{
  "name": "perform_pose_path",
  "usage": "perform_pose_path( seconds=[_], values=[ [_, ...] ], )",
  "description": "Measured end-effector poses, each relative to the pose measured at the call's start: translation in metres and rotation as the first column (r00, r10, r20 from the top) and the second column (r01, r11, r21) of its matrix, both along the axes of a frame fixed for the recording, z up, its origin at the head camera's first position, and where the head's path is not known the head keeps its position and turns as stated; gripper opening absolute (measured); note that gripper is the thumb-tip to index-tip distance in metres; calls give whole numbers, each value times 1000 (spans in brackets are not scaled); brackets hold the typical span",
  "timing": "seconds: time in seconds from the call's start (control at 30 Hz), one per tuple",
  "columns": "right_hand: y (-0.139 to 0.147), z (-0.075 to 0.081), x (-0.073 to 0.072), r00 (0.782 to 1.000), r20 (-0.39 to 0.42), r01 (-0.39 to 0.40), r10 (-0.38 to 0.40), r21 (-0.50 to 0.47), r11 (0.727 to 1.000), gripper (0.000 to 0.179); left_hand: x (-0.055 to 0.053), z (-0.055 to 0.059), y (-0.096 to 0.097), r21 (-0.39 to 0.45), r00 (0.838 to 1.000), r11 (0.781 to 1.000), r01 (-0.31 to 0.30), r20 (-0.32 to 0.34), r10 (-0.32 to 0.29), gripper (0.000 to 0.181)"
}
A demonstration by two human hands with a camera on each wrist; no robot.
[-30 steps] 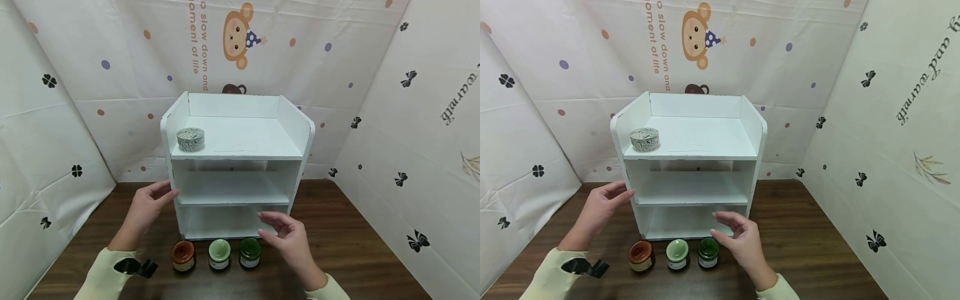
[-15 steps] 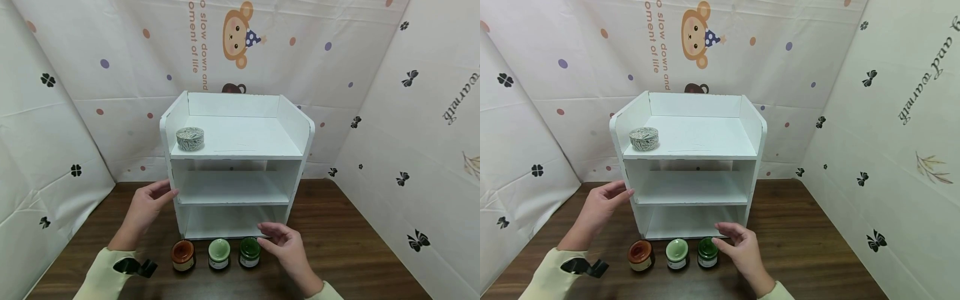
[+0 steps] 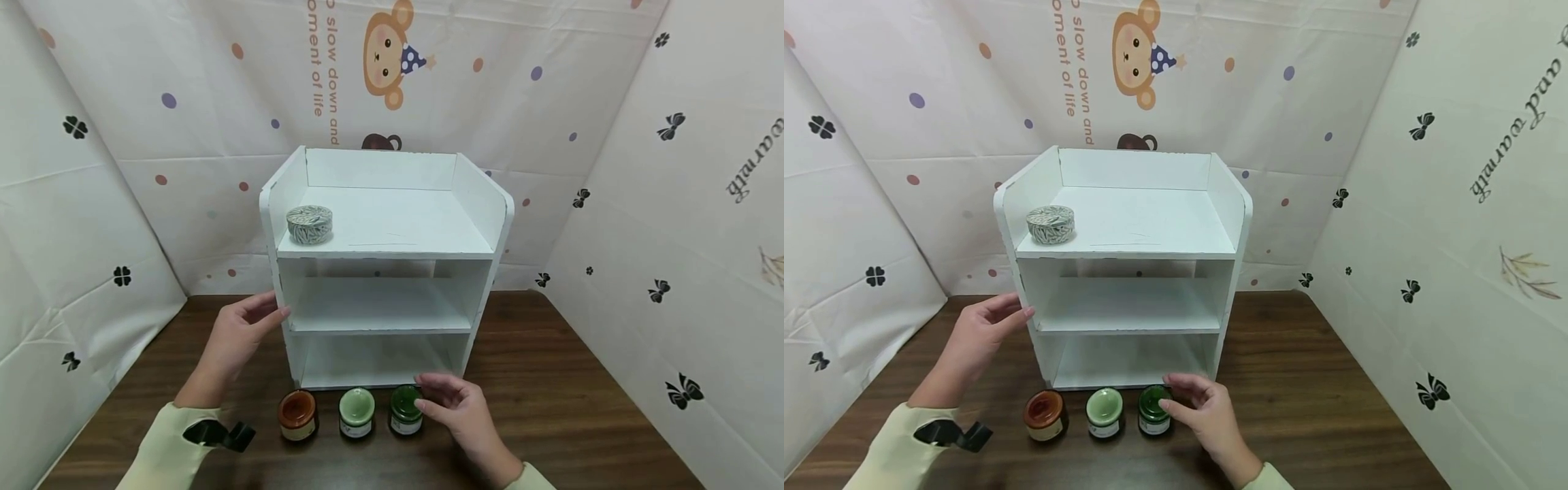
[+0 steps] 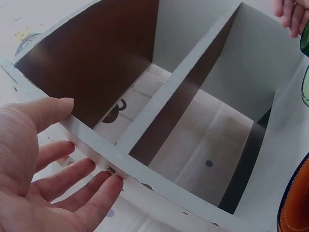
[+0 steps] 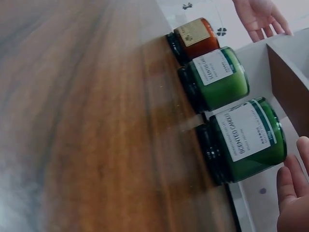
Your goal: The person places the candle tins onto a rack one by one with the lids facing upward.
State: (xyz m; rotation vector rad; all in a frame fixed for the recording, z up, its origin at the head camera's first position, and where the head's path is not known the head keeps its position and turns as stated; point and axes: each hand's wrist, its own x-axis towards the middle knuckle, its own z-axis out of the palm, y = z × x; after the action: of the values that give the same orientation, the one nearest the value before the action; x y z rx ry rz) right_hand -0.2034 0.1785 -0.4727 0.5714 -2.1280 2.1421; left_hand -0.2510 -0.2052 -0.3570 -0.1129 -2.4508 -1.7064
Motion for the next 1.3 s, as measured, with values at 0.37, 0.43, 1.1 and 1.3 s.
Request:
perform_pose_path(
  seconds=[0.37, 0.43, 1.1, 1.3],
  values=[
    [1, -6, 1, 993, 107, -59, 55, 40, 997, 50, 1, 1, 0, -2, 1000, 1000, -2, 7, 2, 65],
    [1, -8, 1, 992, 114, -65, 60, 37, 997, 54, 1, 1, 0, 1, 1000, 1000, -1, 7, 1, 65],
    [-5, -12, -5, 975, 193, -132, 107, 126, 983, 74, 2, 1, 1, 6, 1000, 1000, 1, 0, -1, 65],
    [-6, -13, -8, 970, 207, -160, 129, 138, 977, 80, 2, 1, 1, 5, 1000, 1000, 1, 8, -1, 66]
  ],
)
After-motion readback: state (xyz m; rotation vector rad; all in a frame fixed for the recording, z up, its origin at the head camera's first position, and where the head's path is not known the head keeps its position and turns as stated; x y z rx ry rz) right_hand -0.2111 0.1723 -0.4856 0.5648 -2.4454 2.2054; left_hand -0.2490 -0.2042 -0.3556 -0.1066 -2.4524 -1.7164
